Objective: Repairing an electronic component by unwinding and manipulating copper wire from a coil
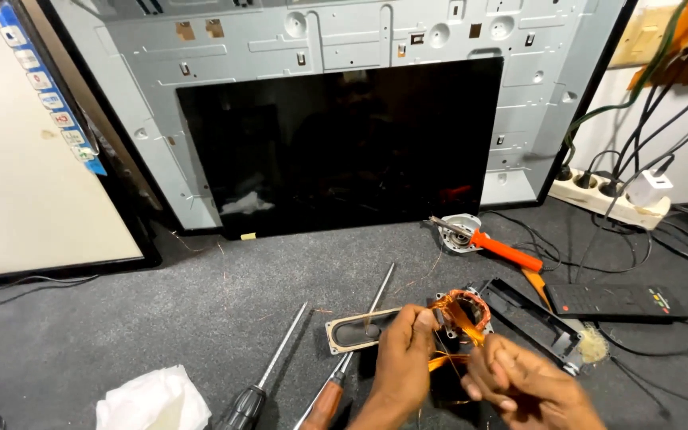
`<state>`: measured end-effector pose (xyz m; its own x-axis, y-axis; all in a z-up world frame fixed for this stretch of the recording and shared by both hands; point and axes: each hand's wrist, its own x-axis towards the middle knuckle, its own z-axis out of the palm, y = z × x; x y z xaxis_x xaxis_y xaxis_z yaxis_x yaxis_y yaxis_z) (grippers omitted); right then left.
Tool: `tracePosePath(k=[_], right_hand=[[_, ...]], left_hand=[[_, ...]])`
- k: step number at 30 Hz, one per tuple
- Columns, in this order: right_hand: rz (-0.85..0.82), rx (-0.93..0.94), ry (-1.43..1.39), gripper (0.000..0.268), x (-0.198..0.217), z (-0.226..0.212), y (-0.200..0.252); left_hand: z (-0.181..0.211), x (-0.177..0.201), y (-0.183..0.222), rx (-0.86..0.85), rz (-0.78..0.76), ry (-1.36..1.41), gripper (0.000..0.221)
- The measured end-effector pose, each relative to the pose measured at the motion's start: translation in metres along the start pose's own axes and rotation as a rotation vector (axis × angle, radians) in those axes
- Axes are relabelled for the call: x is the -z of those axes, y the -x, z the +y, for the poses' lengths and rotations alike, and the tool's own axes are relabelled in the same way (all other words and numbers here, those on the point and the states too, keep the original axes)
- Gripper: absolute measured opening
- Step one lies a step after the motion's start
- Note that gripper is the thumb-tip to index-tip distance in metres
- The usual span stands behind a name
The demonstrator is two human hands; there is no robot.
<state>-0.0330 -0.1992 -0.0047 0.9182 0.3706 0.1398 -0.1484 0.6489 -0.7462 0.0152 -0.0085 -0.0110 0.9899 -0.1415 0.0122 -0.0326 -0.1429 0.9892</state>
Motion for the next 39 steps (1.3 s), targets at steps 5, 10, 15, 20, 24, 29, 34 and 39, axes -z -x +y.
tracePosePath(k=[5, 10, 15, 20, 24, 29, 34, 39], right_hand=[[-0.048, 0.107, 0.089, 0.024, -0.029, -0.017, 0.003], [-0.016, 0.121, 0.071, 0.023, -0.034, -0.029, 0.009], [0.047, 0.085, 0.036, 0.018, -0.038, -0.041, 0.019], [0.004, 0.145, 0.02, 0.021, -0.033, -0.035, 0.037], [-0.025, -0.026, -0.065, 0.022, -0.023, -0.036, 0.059], [-0.069, 0.083, 0.081, 0.029, -0.006, -0.033, 0.07], [0.06, 0.126, -0.114, 0.023, 0.012, -0.018, 0.1], [0.061, 0.163, -0.014, 0.025, 0.011, -0.03, 0.119]], left_hand=[[0.0, 0.004, 0.001, 0.002, -0.058, 0.185, 0.031], [0.015, 0.007, 0.008, -0.01, -0.096, 0.121, 0.029], [0.02, 0.012, 0.017, 0.02, -0.16, 0.163, 0.031], [0.017, 0.01, 0.022, -0.063, -0.222, 0.111, 0.027], [0.037, 0.014, 0.033, 0.035, -0.273, 0.067, 0.027], [0.027, 0.007, 0.03, 0.005, -0.324, 0.169, 0.026], [0.016, 0.008, 0.02, -0.014, -0.27, 0.191, 0.026], [0.03, 0.007, 0.031, -0.095, -0.288, 0.089, 0.022]])
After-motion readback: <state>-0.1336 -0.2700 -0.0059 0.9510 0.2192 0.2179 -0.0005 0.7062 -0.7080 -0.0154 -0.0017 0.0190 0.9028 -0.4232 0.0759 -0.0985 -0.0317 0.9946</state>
